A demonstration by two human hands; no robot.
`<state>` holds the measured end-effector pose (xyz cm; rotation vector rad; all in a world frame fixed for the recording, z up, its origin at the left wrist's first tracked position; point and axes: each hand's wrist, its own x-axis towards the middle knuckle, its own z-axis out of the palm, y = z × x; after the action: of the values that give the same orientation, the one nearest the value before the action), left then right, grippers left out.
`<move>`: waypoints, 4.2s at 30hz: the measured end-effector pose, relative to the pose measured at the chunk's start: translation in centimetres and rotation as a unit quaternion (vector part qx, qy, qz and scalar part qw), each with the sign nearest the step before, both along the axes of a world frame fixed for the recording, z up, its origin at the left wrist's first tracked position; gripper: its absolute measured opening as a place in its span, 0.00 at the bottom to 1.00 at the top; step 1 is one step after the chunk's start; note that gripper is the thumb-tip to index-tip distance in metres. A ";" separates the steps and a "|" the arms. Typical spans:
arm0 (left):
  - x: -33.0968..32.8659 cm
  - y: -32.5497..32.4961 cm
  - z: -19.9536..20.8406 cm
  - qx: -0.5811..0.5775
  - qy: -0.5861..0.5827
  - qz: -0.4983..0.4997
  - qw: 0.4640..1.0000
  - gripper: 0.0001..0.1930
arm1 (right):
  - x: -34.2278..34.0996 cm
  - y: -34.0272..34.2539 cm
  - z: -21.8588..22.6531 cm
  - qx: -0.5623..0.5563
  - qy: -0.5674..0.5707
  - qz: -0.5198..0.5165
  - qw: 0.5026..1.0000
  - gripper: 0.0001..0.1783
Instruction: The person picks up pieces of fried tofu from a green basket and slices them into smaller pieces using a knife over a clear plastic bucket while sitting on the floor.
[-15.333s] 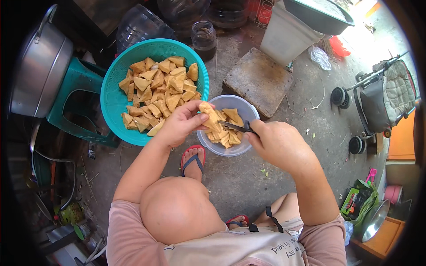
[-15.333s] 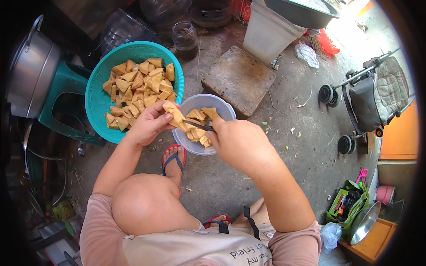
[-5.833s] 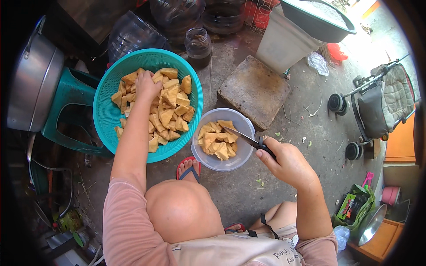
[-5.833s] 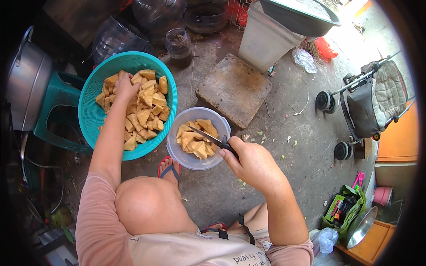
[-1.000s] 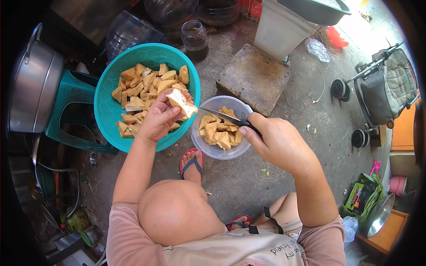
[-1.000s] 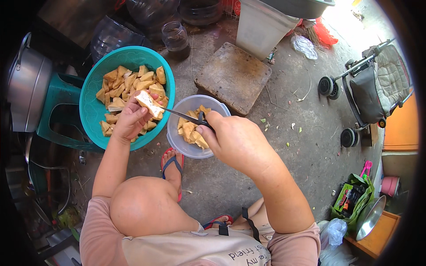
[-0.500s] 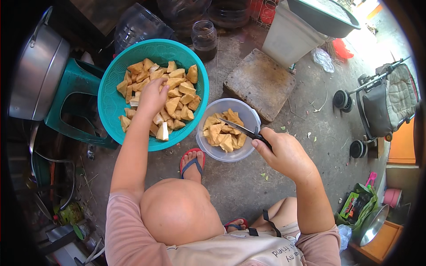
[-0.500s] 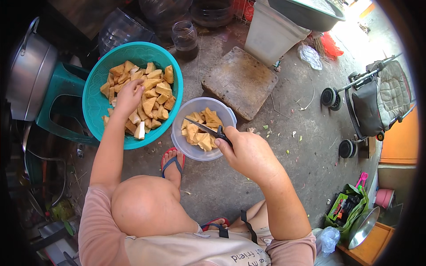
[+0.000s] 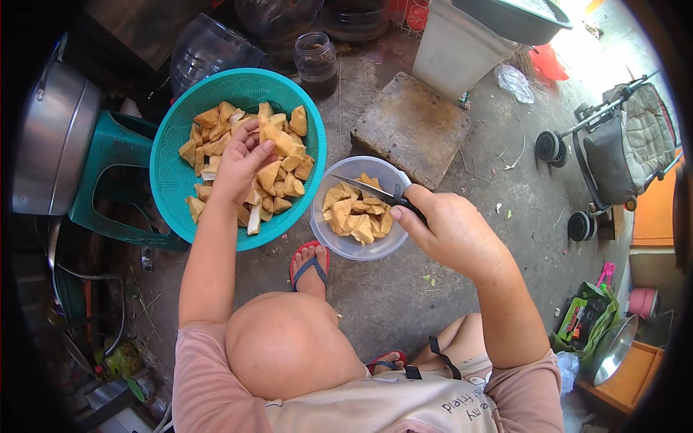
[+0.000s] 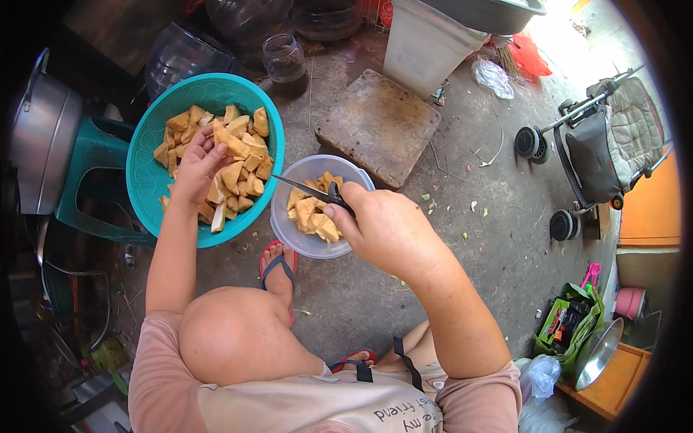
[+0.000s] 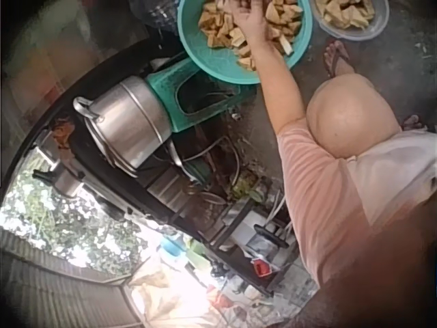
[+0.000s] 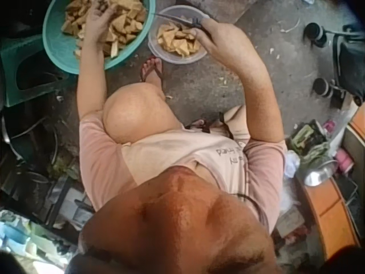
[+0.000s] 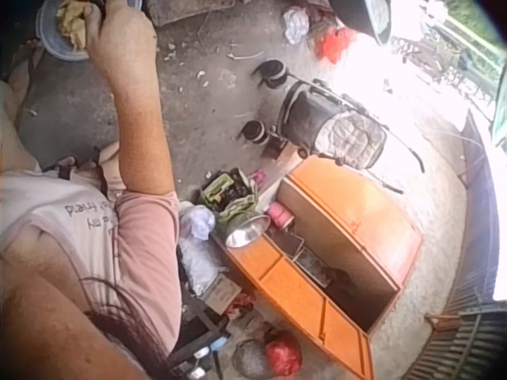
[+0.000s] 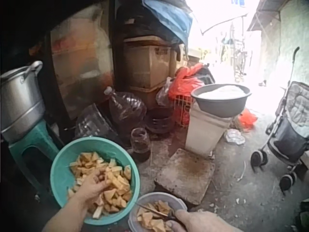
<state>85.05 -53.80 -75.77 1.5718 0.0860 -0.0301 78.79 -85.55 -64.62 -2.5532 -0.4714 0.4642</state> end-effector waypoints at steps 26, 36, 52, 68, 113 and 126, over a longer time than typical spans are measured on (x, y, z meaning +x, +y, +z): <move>-4.6 -5.6 2.8 -0.153 0.066 -0.177 0.970 0.18 | -0.6 1.6 1.8 -0.096 -0.059 0.037 0.993 0.15; -4.7 -7.0 -0.7 0.029 0.115 -0.208 0.971 0.14 | -1.4 -1.8 0.4 -0.130 -0.012 0.051 0.990 0.18; 3.4 0.1 -2.9 0.510 -0.118 -0.061 0.850 0.16 | -2.5 -3.2 -0.9 -0.058 0.043 -0.014 0.997 0.17; -4.3 -6.1 2.1 -0.307 0.087 -0.185 0.930 0.21 | -0.1 1.2 2.3 -0.048 -0.069 0.016 0.996 0.16; -5.2 0.9 3.3 0.254 0.105 -0.073 0.959 0.15 | -1.4 -1.1 1.0 0.011 -0.022 0.014 1.000 0.16; 1.9 1.0 -2.6 0.691 -0.093 -0.150 0.701 0.17 | -2.2 -2.1 -1.0 0.002 0.008 0.015 1.000 0.16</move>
<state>86.94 -52.75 -78.39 3.0965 -0.4226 -0.0711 76.57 -87.68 -65.61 -2.5390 -0.5059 0.4940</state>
